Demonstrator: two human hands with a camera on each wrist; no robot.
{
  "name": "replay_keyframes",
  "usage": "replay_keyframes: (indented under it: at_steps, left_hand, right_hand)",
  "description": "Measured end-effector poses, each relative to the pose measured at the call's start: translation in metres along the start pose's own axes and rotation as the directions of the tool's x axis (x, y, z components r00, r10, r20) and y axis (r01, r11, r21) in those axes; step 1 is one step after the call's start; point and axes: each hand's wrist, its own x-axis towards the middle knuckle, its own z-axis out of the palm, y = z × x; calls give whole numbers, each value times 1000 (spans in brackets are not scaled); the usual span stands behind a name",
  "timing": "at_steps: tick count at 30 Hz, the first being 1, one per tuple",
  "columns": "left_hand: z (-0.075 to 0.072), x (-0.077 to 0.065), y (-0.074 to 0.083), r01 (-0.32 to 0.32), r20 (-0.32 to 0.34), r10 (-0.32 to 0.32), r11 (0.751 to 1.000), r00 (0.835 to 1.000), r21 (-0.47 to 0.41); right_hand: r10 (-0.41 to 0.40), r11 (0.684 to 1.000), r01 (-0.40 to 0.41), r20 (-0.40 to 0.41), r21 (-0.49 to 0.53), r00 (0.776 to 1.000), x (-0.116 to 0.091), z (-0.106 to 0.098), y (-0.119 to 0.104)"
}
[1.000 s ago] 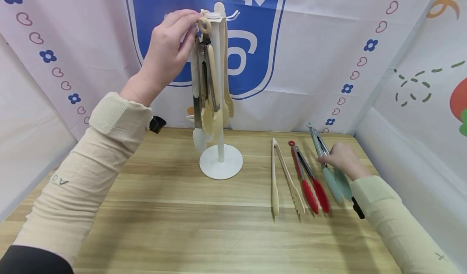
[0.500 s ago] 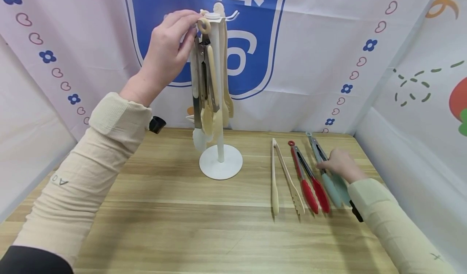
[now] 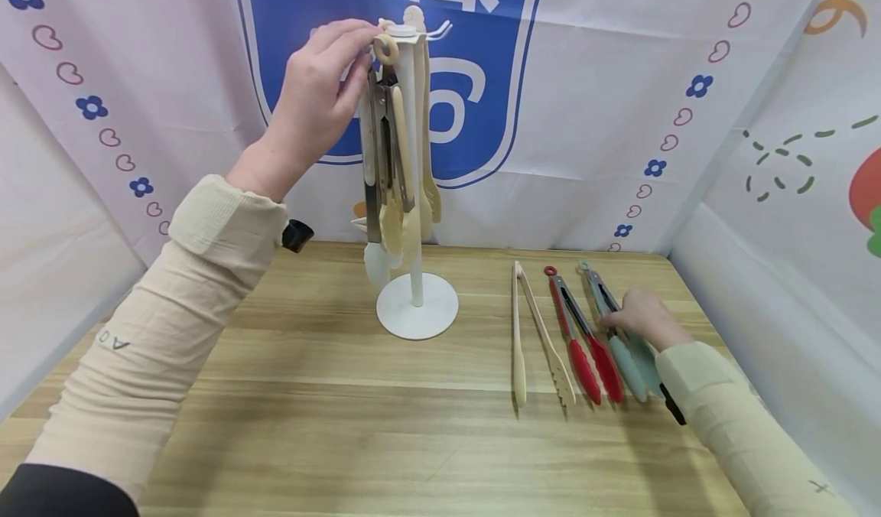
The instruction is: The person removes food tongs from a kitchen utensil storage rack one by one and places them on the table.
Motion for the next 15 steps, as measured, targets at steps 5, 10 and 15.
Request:
replay_keyframes:
  at_steps: [5,10,15]
  left_hand:
    - [0,0,0,-3,-3,3,1000,1000,-1]
    - [0,0,0,-5,-4,5,1000,1000,-2]
    - [0,0,0,-4,-3,4,1000,1000,0]
  right_hand:
    - [9,1000,-9,14,-4,1000,0,2,0]
    - [33,999,-33,36,-13,999,0,2,-1]
    - [28,999,-28,34,-20,999,-1,3,-2]
